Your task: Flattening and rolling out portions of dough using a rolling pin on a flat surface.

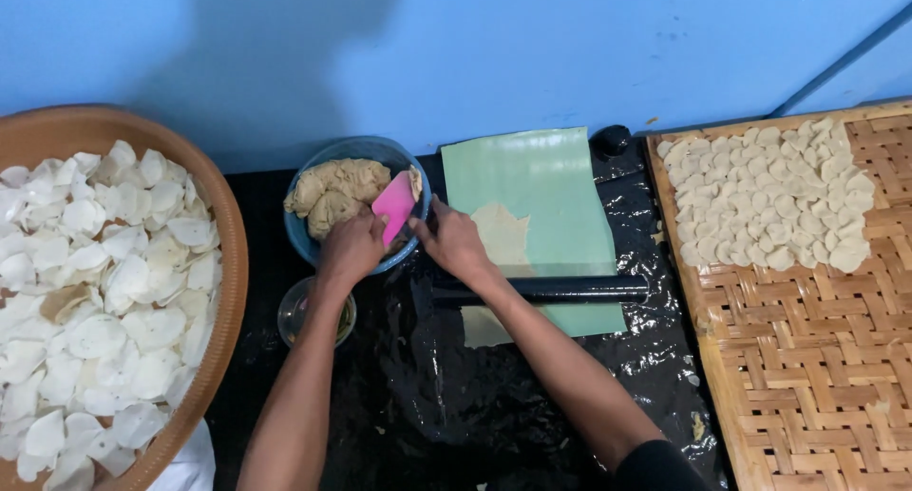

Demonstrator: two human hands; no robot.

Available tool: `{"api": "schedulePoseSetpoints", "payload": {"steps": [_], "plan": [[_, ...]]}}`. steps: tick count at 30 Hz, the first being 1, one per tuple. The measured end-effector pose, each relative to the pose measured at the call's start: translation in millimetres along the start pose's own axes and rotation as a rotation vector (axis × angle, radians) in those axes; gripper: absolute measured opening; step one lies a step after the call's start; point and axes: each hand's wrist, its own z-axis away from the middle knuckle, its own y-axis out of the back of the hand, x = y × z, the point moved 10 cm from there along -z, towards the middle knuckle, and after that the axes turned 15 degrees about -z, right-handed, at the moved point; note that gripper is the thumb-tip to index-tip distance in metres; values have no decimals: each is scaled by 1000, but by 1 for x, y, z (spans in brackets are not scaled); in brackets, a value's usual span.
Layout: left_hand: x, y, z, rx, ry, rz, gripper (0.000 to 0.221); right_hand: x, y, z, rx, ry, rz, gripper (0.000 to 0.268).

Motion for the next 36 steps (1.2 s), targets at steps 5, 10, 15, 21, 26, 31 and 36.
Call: {"api": "schedulePoseSetpoints", "payload": {"steps": [5, 10, 15, 21, 26, 31, 36], "plan": [[26, 43, 27, -73, 60, 82, 40, -54, 39, 7, 270, 236, -75, 68], [36, 65, 41, -7, 90, 93, 39, -35, 59, -1, 291, 197, -72, 32], [31, 63, 49, 225, 108, -221, 35, -10, 124, 48, 318, 29, -298, 42], [133, 57, 72, 245, -190, -4, 34, 23, 167, 142, 186, -96, -156, 28], [195, 1, 87, -26, -444, 92, 42, 9, 171, 177, 108, -50, -45, 33], [197, -14, 90, -86, -490, -11, 46, 30, 171, 190, 67, -107, 48, 36], [184, 17, 88, 24, -407, 101, 52, 36, 151, 188, -31, -14, 106, 28]]}}
